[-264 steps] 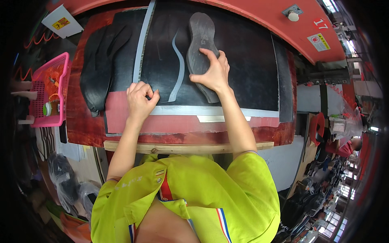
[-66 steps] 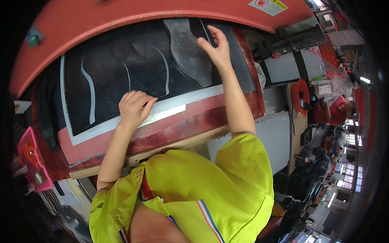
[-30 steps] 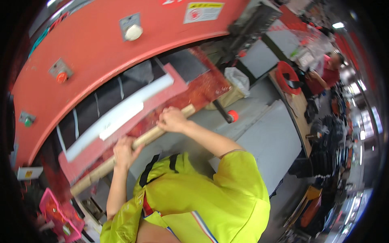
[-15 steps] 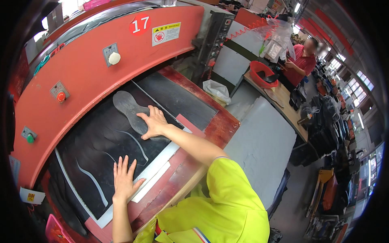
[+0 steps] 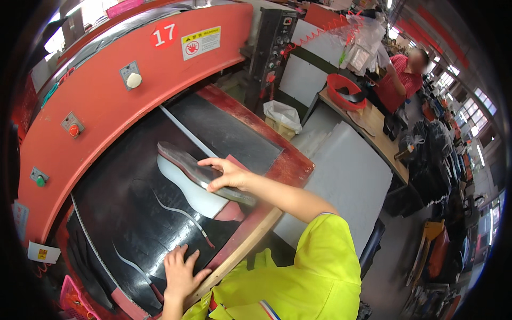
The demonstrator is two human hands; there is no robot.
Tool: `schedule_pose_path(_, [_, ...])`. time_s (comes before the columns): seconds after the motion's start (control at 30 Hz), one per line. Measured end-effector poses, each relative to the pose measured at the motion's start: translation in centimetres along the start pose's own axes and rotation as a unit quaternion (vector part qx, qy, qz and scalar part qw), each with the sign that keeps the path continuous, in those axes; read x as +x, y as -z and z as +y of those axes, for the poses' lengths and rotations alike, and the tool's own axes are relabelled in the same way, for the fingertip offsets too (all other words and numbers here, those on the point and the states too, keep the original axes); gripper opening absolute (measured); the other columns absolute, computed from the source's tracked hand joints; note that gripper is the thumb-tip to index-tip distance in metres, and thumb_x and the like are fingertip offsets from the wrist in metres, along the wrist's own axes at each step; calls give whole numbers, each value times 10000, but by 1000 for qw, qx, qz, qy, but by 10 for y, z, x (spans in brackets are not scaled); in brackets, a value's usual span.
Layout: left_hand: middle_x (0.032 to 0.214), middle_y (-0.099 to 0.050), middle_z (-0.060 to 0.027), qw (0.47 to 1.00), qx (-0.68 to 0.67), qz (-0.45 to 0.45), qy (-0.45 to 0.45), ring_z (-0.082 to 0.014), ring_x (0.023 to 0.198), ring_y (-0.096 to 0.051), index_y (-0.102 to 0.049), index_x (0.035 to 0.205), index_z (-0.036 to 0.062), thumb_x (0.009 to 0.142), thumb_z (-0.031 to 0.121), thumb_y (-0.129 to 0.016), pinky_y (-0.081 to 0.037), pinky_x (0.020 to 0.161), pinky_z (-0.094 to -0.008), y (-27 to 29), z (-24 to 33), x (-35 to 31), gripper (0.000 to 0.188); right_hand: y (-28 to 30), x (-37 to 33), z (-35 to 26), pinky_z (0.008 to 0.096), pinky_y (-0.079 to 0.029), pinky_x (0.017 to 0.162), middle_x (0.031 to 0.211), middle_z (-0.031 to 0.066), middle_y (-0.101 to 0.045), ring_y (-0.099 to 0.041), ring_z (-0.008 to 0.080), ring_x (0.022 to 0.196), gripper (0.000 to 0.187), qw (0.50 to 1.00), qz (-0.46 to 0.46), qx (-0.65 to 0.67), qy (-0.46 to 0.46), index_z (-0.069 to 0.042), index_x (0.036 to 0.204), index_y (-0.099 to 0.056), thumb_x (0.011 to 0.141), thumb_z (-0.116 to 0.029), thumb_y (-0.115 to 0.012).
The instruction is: The person places a black rubber sheet on a cutting machine, aligns a shoe insole template, and cuts out multiple insoles. The person then removes the cut insoles and the remaining sheet, stacks them, and repeats the process with a new sheet.
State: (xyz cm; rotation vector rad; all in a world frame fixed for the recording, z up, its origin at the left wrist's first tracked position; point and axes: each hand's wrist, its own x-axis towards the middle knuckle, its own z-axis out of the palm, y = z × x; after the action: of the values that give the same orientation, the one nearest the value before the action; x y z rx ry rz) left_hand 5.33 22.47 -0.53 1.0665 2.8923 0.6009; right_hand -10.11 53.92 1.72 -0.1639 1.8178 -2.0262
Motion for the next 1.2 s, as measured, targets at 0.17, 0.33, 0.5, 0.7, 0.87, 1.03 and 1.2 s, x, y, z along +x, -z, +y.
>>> schedule_pose_path(0.17, [741, -667, -63, 973, -184, 133, 38, -261, 675, -638, -677, 773, 73, 669, 372, -841, -469, 627, -368, -8, 35, 110, 356, 9, 2, 7, 285, -512, 878, 1067, 96, -668, -651, 128, 911, 677, 993, 78, 91, 5, -44, 1399, -487, 763, -95, -715])
schedule_pose_path(0.33, [728, -692, -42, 966, -231, 68, 92, -209, 657, -679, -717, 790, 78, 661, 541, -822, -542, 634, -349, -34, 63, 165, 492, 1, -2, 4, 343, -431, 1037, 1319, 151, -530, -530, 216, 1205, 777, 974, 25, 224, -4, -8, 1444, -398, 755, -203, -703])
schedule_pose_path(0.5, [696, -663, -60, 974, -163, 134, -87, -246, 614, -651, -667, 807, 74, 761, 315, -754, -534, 574, -366, -37, 47, 160, 260, -7, -3, -1, 349, -431, 1047, 1316, 172, -529, -541, 234, 1198, 822, 978, 18, 210, -7, 17, 1454, -361, 758, -223, -726])
schedule_pose_path(0.7, [592, -516, -92, 935, -170, 310, -39, -273, 514, -529, -588, 739, 30, 757, 51, -614, -430, 478, -366, -34, 15, 104, 38, 3, 1, 0, 294, -506, 931, 1211, 132, -600, -608, 184, 1065, 754, 968, 24, 249, -4, 28, 1404, -441, 746, -215, -715])
schedule_pose_path(0.87, [662, -579, -82, 871, -264, 386, 150, -270, 565, -553, -651, 791, 30, 831, 26, -569, -440, 550, -367, -32, 18, 12, 91, 6, 2, -5, 286, -534, 869, 1112, 126, -629, -638, 167, 960, 748, 973, 26, 231, 2, 25, 1401, -449, 735, -184, -719])
schedule_pose_path(1.03, [794, -601, -82, 941, -116, 253, 192, -289, 838, -561, -603, 718, 67, 723, 151, -730, -387, 805, -402, -61, 16, 1, 153, 2, 18, -16, 254, -450, 874, 1100, 80, -598, -575, 152, 984, 763, 997, 45, -34, 45, -33, 1373, -511, 664, -150, -765])
schedule_pose_path(1.2, [910, -672, -69, 933, -162, 254, 197, -286, 927, -597, -688, 814, 60, 725, 138, -735, -408, 850, -400, -67, 17, -16, 127, 14, 98, -9, 390, -453, 986, 1221, 180, -572, -555, 293, 1172, 779, 914, 77, -361, 168, -123, 1285, -579, 563, -218, -855])
